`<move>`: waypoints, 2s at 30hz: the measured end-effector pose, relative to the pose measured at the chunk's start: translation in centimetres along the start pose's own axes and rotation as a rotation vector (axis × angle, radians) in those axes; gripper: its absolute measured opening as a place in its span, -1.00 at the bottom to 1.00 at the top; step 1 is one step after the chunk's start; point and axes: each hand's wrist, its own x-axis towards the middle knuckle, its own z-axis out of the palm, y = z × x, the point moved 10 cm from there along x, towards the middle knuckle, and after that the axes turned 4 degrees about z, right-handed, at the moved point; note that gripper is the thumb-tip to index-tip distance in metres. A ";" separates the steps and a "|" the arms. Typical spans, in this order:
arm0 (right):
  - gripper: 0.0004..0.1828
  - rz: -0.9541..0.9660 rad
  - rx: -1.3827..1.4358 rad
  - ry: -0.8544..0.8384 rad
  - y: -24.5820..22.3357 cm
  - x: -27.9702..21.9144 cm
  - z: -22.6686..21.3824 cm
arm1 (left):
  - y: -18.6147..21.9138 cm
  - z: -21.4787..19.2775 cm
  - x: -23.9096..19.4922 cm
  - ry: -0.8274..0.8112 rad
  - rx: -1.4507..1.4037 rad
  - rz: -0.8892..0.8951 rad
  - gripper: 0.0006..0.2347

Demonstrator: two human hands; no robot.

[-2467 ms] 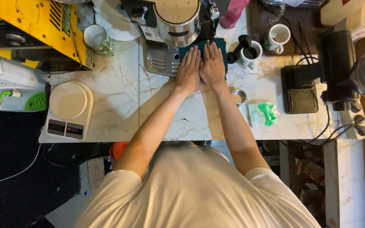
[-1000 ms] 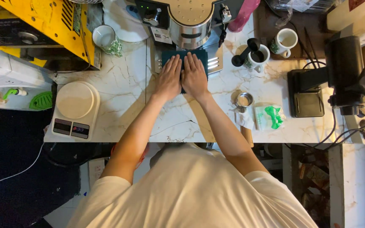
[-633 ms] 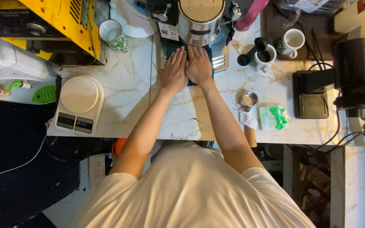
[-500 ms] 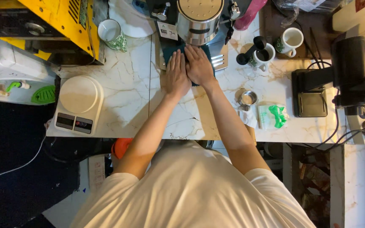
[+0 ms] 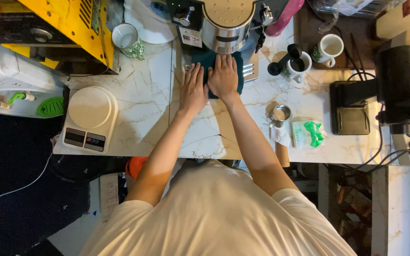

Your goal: Cleaning the drip tray and exterior surfaces of an espresso machine with a cloth.

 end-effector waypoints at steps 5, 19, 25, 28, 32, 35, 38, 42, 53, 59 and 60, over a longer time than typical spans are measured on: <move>-0.38 -0.154 -0.012 0.187 -1.9 -0.4 -1.5 | -0.2 -2.6 -0.5 0.000 0.031 0.040 -0.70; -0.44 -0.049 0.417 0.450 3.1 -4.7 -5.4 | -3.1 -1.9 4.3 -0.104 -0.084 -0.358 -0.51; -0.23 0.263 0.217 0.279 7.6 -1.7 -3.2 | -3.5 -0.7 5.9 -0.135 -0.003 -0.325 -0.75; -0.57 0.228 0.268 0.435 7.4 -2.1 -5.5 | -1.8 -2.8 6.3 0.052 -0.005 -0.190 -0.84; -0.77 0.263 0.555 0.593 6.8 -3.5 -7.9 | 0.6 -6.7 6.3 0.353 -0.067 -0.012 -0.80; -0.72 0.211 0.587 0.651 5.0 -5.5 -7.3 | 0.9 -6.0 6.6 0.457 -0.033 0.071 -0.82; -0.81 -0.230 0.468 0.754 0.7 -6.7 -6.7 | 2.1 -7.3 6.8 0.543 -0.048 0.161 -0.87; -0.66 -0.296 0.323 0.685 -1.5 -4.3 -8.1 | 1.0 -5.8 7.5 0.595 0.016 0.133 -0.88; -0.39 -0.276 -0.079 0.393 -1.3 -0.9 -2.6 | 3.7 -4.3 4.9 0.360 -0.078 0.302 -0.74; -0.43 -0.291 -0.065 0.485 -6.0 -2.2 -14.4 | 3.4 -2.8 4.9 0.223 -0.016 0.392 -0.61; -0.43 -0.290 -0.065 0.483 -5.3 -1.6 -12.7 | 3.2 -2.8 5.4 0.222 -0.017 0.391 -0.61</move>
